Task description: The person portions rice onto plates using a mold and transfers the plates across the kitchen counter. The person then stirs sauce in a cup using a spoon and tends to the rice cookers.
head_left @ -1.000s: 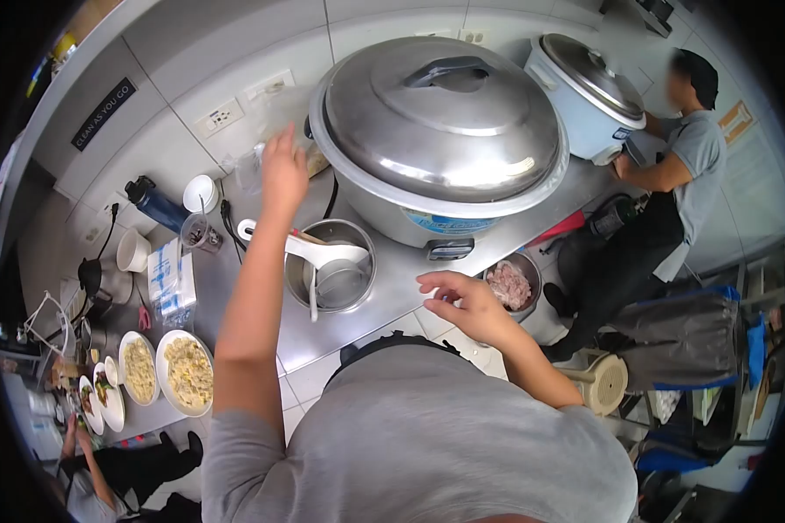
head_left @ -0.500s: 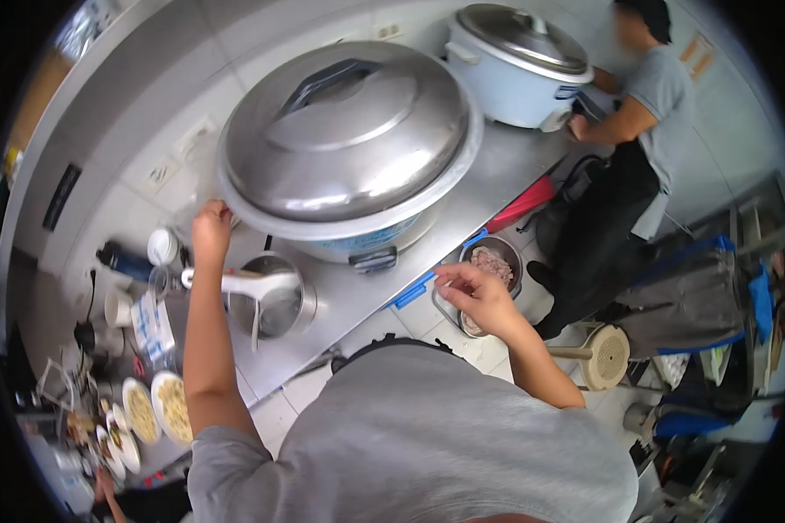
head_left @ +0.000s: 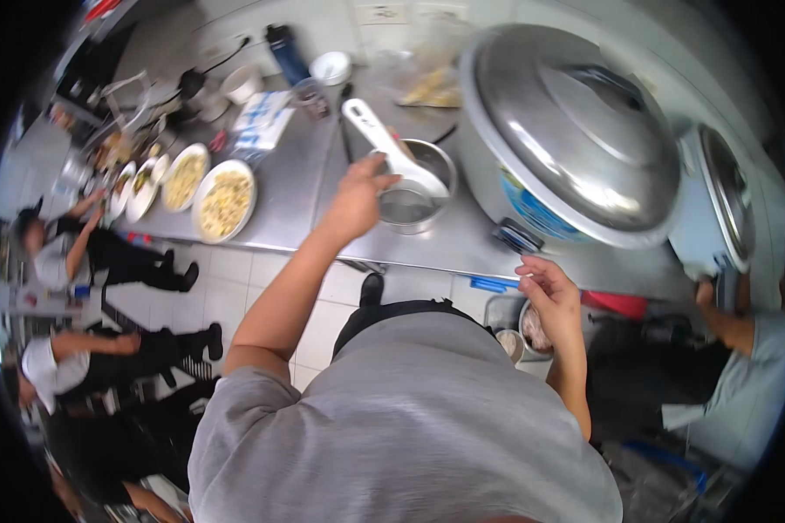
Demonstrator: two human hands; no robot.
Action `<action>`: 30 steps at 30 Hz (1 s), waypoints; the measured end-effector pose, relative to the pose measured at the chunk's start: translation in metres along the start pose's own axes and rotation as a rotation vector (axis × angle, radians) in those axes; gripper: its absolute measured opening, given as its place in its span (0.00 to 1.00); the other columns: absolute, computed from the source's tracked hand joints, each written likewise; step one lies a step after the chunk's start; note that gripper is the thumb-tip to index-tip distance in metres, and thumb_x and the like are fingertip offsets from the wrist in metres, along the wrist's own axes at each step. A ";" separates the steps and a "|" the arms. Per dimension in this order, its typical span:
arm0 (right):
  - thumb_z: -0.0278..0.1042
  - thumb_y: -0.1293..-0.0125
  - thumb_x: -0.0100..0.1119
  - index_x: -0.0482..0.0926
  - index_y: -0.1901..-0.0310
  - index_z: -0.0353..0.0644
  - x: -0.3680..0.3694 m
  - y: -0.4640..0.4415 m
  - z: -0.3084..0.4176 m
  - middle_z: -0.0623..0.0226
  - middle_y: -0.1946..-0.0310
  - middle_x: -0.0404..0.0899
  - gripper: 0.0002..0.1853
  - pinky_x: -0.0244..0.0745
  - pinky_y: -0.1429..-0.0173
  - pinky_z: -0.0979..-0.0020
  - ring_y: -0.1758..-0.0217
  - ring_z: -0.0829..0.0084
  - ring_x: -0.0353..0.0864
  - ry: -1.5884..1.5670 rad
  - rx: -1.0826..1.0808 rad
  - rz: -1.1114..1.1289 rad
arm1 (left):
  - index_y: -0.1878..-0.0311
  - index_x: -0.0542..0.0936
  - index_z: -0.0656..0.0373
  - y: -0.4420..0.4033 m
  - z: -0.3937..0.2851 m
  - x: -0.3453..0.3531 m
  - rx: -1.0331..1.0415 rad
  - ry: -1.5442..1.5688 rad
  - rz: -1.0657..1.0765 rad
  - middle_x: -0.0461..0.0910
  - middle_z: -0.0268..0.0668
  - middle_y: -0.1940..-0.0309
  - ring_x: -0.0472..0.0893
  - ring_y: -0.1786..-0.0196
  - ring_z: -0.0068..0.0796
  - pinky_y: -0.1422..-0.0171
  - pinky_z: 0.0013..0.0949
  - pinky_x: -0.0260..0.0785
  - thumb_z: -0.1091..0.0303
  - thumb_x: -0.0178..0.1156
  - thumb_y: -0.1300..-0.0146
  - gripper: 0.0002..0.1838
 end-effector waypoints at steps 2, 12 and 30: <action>0.24 0.41 0.60 0.76 0.49 0.40 0.016 -0.009 0.001 0.66 0.61 0.81 0.17 0.72 0.58 0.78 0.63 0.80 0.76 0.016 -0.011 0.054 | 0.61 0.83 0.58 0.015 -0.003 -0.010 -0.143 0.143 0.064 0.75 0.45 0.49 0.72 0.45 0.46 0.41 0.40 0.64 0.75 0.63 0.49 0.10; 0.23 0.41 0.59 0.75 0.48 0.39 0.091 -0.018 0.011 0.66 0.60 0.80 0.17 0.71 0.57 0.79 0.64 0.80 0.75 0.034 0.019 0.161 | 0.71 0.79 0.60 0.064 0.057 -0.041 -0.291 0.323 -0.202 0.80 0.39 0.69 0.78 0.62 0.38 0.54 0.35 0.69 0.66 0.65 0.46 0.08; 0.27 0.39 0.59 0.76 0.50 0.39 0.367 -0.055 0.080 0.65 0.60 0.81 0.15 0.74 0.52 0.74 0.57 0.75 0.80 0.063 -0.034 0.400 | 0.61 0.78 0.63 0.194 0.209 -0.122 -0.620 0.801 0.286 0.81 0.36 0.69 0.78 0.64 0.21 0.56 0.26 0.69 0.67 0.58 0.36 0.08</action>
Point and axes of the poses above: each hand's wrist, its own y-axis away from the middle knuckle, its own x-axis out of the palm, z = x × y, the point moved 2 cm from there along -y, towards the middle knuckle
